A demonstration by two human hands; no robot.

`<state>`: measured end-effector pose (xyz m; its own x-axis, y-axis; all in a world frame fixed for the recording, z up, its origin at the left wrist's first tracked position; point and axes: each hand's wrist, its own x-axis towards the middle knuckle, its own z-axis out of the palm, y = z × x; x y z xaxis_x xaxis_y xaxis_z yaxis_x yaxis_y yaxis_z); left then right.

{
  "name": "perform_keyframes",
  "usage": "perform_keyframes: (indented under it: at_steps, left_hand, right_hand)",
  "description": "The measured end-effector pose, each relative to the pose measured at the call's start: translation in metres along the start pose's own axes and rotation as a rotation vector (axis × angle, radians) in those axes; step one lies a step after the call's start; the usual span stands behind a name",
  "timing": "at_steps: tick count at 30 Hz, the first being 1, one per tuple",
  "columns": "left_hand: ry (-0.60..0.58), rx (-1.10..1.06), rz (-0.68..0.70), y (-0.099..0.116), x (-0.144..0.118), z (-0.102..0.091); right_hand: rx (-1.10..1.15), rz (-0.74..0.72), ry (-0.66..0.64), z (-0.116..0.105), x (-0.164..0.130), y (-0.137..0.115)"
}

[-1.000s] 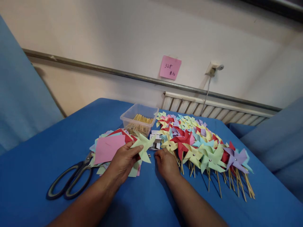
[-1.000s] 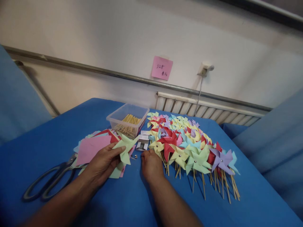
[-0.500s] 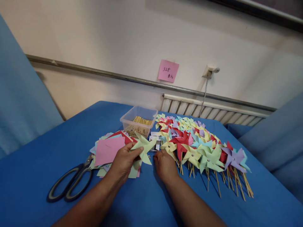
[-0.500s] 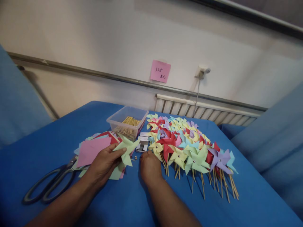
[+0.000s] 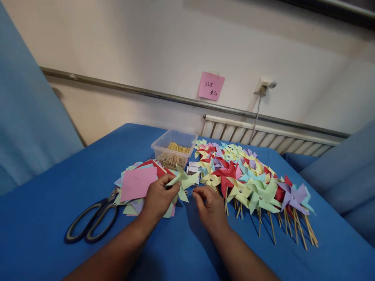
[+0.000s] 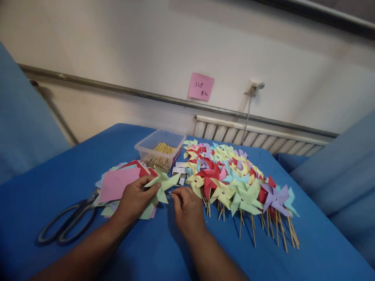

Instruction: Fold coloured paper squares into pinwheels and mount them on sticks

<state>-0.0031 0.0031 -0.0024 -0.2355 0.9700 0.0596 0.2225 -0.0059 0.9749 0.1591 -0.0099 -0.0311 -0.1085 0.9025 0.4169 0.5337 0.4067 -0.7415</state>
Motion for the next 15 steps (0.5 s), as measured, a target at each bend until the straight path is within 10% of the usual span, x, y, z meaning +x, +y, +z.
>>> perform_keyframes:
  at_steps: [15]
  left_hand:
    - [-0.106, 0.054, 0.006, 0.001, -0.012, 0.017]
  right_hand:
    - [0.131, 0.000, 0.133, 0.009, -0.001, 0.001]
